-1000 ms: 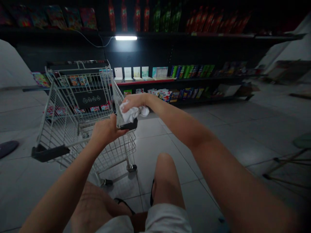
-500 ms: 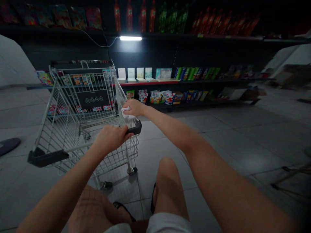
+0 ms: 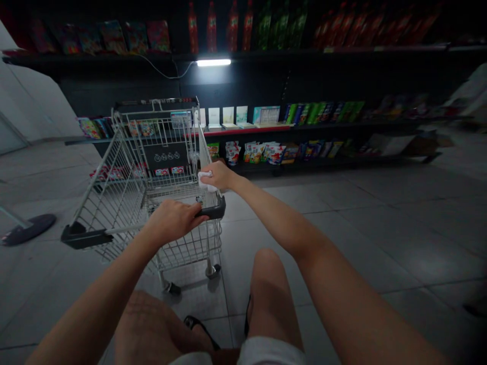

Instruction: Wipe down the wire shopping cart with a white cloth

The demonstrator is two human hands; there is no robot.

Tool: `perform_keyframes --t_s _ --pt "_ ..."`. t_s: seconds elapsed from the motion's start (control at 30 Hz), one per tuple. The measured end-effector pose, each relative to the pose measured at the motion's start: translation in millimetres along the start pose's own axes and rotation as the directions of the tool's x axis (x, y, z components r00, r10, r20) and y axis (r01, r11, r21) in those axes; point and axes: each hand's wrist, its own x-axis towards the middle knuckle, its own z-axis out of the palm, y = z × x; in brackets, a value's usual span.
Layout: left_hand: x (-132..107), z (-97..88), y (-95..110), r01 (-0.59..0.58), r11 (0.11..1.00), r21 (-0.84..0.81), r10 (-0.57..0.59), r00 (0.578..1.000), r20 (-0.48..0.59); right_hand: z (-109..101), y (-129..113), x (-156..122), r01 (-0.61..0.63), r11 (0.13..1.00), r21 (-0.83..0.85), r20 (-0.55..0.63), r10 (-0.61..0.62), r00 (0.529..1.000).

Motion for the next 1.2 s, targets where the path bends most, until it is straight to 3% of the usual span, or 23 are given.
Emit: perform_keyframes --t_s 0.2,0.43,0.57,0.7,0.83,0.93,1.0,1.07,1.1,1.2 --pt "-21 3.5 -21 -0.099 0.994 -0.047 0.097 0.995 -0.036 4 -22 -11 -0.058 0.998 0.005 -0.065 0.058 0.996" --pt "-48 10.5 -63 -0.208 0.963 -0.171 0.194 0.977 -0.094 12 -65 -19 -0.165 0.986 -0.021 -0.152 0.16 0.975" --pt "-66 13.1 -77 -0.204 0.958 -0.2 0.183 0.976 -0.117 15 -85 -23 -0.225 0.974 -0.029 -0.205 0.215 0.955" --pt "-74 3.7 -63 -0.138 0.973 -0.185 0.104 0.978 -0.182 22 -102 -28 -0.269 0.962 -0.042 -0.264 0.249 0.932" --pt "-67 -3.2 -33 -0.011 0.991 -0.134 -0.003 0.995 -0.104 40 -113 -40 -0.184 0.982 -0.046 -0.344 0.157 0.926" --pt "-64 3.8 -24 0.128 0.983 -0.135 -0.139 0.987 -0.082 47 -96 -49 0.038 0.995 -0.091 -0.32 -0.065 0.945" --pt "-66 11.4 -26 0.164 0.972 -0.168 -0.183 0.978 -0.105 42 -66 -49 0.106 0.988 -0.111 -0.311 -0.136 0.941" --pt "-69 18.1 -32 0.143 0.967 -0.209 -0.175 0.974 -0.145 29 -25 -44 -0.023 0.997 -0.078 -0.397 -0.01 0.918" --pt "-70 20.7 -36 0.125 0.965 -0.228 -0.165 0.972 -0.165 21 -6 -39 -0.134 0.99 -0.038 -0.459 0.102 0.882" --pt "-71 26.2 -48 0.083 0.955 -0.284 -0.146 0.967 -0.209 6 26 -30 -0.38 0.921 0.084 -0.595 0.352 0.722"
